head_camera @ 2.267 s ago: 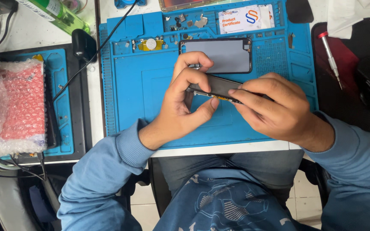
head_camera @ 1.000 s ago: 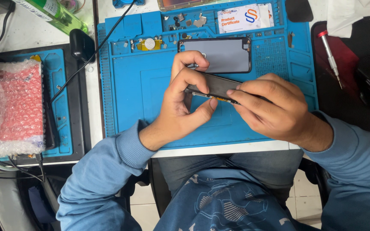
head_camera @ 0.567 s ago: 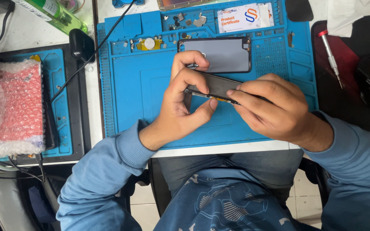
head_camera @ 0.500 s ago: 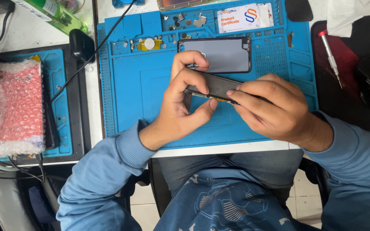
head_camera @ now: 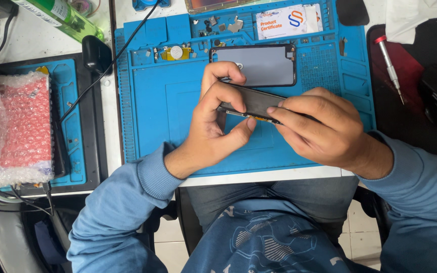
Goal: The person picks up a smartphone from a blue repair mat, pries off its back cover by hand, and removes the cover. They then use a screwdriver to unscrew components from the exposed phone body and lift out the battery, holding the opened phone and detached back cover on the mat.
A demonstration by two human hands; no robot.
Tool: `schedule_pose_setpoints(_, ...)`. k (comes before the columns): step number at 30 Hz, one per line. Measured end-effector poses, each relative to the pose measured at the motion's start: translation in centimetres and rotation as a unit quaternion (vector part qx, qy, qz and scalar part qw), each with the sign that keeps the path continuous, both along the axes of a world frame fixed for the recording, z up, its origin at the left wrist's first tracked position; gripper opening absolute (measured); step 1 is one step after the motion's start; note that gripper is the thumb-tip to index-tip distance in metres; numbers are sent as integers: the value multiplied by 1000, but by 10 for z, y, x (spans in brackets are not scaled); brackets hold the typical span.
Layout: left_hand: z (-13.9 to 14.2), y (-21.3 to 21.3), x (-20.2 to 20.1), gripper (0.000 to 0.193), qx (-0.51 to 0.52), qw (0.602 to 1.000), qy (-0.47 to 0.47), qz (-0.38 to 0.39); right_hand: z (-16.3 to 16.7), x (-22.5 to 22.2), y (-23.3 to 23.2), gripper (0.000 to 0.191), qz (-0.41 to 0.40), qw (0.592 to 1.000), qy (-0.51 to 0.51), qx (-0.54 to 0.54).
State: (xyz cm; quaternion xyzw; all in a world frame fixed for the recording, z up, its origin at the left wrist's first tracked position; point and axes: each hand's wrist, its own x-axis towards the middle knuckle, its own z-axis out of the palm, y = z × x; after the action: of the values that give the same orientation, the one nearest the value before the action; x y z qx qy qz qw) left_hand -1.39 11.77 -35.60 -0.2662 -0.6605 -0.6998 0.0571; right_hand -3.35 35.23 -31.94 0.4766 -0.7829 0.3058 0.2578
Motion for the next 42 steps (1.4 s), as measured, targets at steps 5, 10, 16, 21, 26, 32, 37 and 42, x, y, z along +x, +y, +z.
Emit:
schedule_pose_setpoints(5,-1,1,-1,33,-1,1000,12,2,0,0,0,33,1,1000,-4,0)
schedule_pose_setpoints(10,-3,11,2,59,15,999,14,41,0,2,-3,35,-11,1000,-12,2)
schedule_pose_setpoints(16,-10,15,0,61,60,998,-15,32,-4,2,-8,35,-19,1000,-17,-1)
schedule_pose_setpoints(21,-12,11,0,59,20,999,3,41,-5,3,-7,36,-24,999,-19,-10)
schedule_pose_setpoints(26,-11,11,1,58,7,999,5,47,-4,4,-7,36,-23,999,-21,-6)
schedule_pose_setpoints(32,-10,10,-1,57,4,999,9,49,-4,3,-7,36,-22,1000,-17,-5)
schedule_pose_setpoints(37,-11,10,-1,57,4,999,8,48,-5,3,-7,35,-19,1000,-20,-6)
schedule_pose_setpoints(42,-11,10,-1,57,1,999,8,47,-5,2,-7,34,-15,1000,-17,-1)
